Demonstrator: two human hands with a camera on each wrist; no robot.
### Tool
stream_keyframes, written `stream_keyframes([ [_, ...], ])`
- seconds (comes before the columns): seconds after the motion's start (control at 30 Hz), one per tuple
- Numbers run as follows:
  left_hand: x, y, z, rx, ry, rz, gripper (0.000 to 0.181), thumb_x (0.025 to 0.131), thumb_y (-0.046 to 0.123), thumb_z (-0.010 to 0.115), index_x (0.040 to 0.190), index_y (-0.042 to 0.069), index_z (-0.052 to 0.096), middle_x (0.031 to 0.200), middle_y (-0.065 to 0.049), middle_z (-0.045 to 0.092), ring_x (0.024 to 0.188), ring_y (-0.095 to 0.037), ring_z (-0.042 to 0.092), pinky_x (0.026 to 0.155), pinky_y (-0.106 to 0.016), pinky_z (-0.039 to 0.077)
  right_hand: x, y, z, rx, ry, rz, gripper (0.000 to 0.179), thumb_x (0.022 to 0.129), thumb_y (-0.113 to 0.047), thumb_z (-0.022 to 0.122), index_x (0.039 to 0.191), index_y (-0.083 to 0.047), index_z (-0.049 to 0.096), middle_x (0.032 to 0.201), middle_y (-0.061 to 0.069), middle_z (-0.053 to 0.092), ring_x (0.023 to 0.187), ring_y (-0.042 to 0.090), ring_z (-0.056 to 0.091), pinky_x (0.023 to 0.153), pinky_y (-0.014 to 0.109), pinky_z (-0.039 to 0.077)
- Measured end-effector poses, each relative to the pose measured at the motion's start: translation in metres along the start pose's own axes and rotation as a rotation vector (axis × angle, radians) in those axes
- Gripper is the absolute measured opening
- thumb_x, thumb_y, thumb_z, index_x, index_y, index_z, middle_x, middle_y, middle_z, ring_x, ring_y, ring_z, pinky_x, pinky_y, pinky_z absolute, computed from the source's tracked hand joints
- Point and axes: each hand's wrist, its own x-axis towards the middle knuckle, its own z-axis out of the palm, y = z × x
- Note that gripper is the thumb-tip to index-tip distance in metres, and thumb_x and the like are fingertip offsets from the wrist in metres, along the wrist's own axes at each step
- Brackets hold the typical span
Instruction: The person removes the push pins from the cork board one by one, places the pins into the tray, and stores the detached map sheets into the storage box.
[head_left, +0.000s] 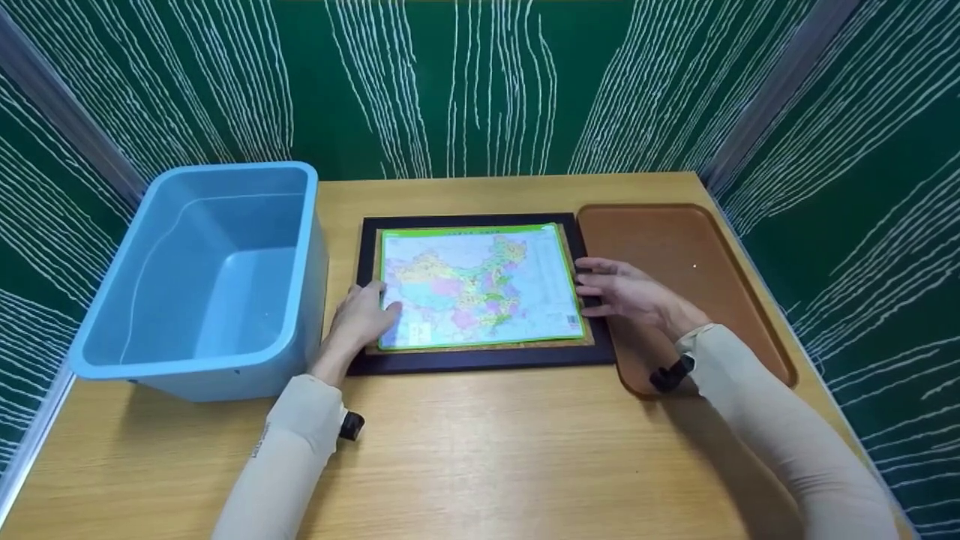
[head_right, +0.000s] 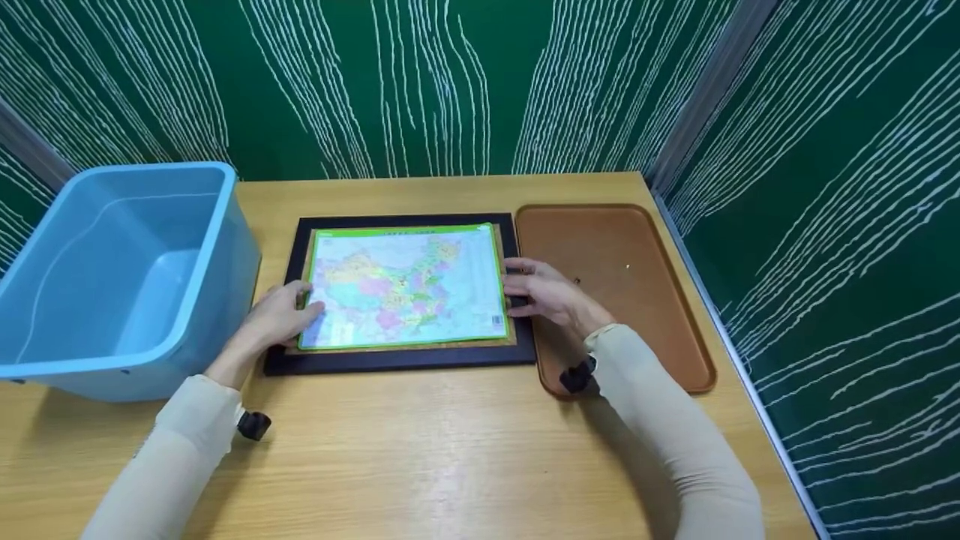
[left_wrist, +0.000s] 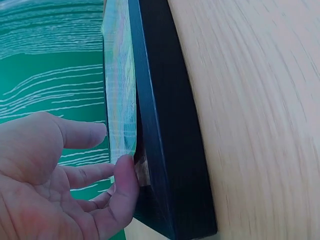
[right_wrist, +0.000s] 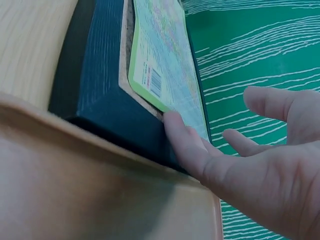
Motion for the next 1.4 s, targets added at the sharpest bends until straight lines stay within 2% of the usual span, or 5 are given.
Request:
stream_keyframes([
  [0.43, 0.002, -0.002, -0.002, -0.080, -0.046, -0.040, 0.064, 0.103, 0.032, 0.055, 0.154, -0.001, 0.035, 0.150, -0.026, 0.041, 0.138, -0.039, 0.040, 0.113, -0.053, 0.033, 0.002, -0.001, 0.004, 0.013, 0.027, 0.031, 0.069, 0.105, -0.016, 0.056, 0.161, -0.004, 0.017, 0.136, 0.017, 0.048, 0.114, 0.025, 0.056, 0.099, 0.045, 0.051],
  [0.6, -0.001, -0.004, -0.004, -0.226, -0.118, -0.084, 0.054, 0.106, 0.030, 0.049, 0.148, -0.001, 0.038, 0.130, -0.021, 0.054, 0.107, -0.030, 0.059, 0.084, -0.041, 0.051, 0.005, 0.002, 0.005, -0.013, 0.003, 0.042, 0.066, 0.105, -0.011, 0.055, 0.159, 0.000, 0.018, 0.100, 0.003, 0.057, 0.077, 0.012, 0.056, 0.080, 0.032, 0.056],
  [0.8, -0.003, -0.006, -0.005, -0.320, -0.175, -0.086, 0.045, 0.105, 0.029, 0.053, 0.142, 0.005, 0.043, 0.108, -0.016, 0.061, 0.067, -0.019, 0.059, 0.048, -0.029, 0.047, 0.008, 0.006, 0.011, -0.092, -0.029, 0.022, 0.049, 0.104, -0.010, 0.057, 0.147, -0.001, 0.037, 0.076, -0.003, 0.043, 0.069, 0.011, 0.043, 0.068, 0.032, 0.052],
  [1.2, -0.005, -0.012, 0.003, -0.246, -0.134, -0.068, 0.055, 0.097, 0.020, 0.064, 0.144, 0.003, 0.042, 0.113, -0.018, 0.061, 0.077, -0.023, 0.063, 0.048, -0.028, 0.051, 0.017, 0.016, 0.012, -0.228, 0.058, 0.053, 0.050, 0.099, -0.009, 0.065, 0.143, -0.004, 0.043, 0.115, 0.013, 0.058, 0.094, 0.024, 0.067, 0.073, 0.038, 0.059],
  [1.4, -0.006, -0.008, 0.003, -0.170, -0.109, -0.031, 0.057, 0.096, 0.019, 0.063, 0.145, 0.000, 0.041, 0.111, -0.020, 0.062, 0.070, -0.023, 0.062, 0.046, -0.028, 0.051, 0.016, 0.015, 0.011, -0.276, 0.074, 0.047, 0.054, 0.099, -0.010, 0.066, 0.146, -0.002, 0.040, 0.115, 0.013, 0.055, 0.094, 0.024, 0.067, 0.073, 0.038, 0.059],
])
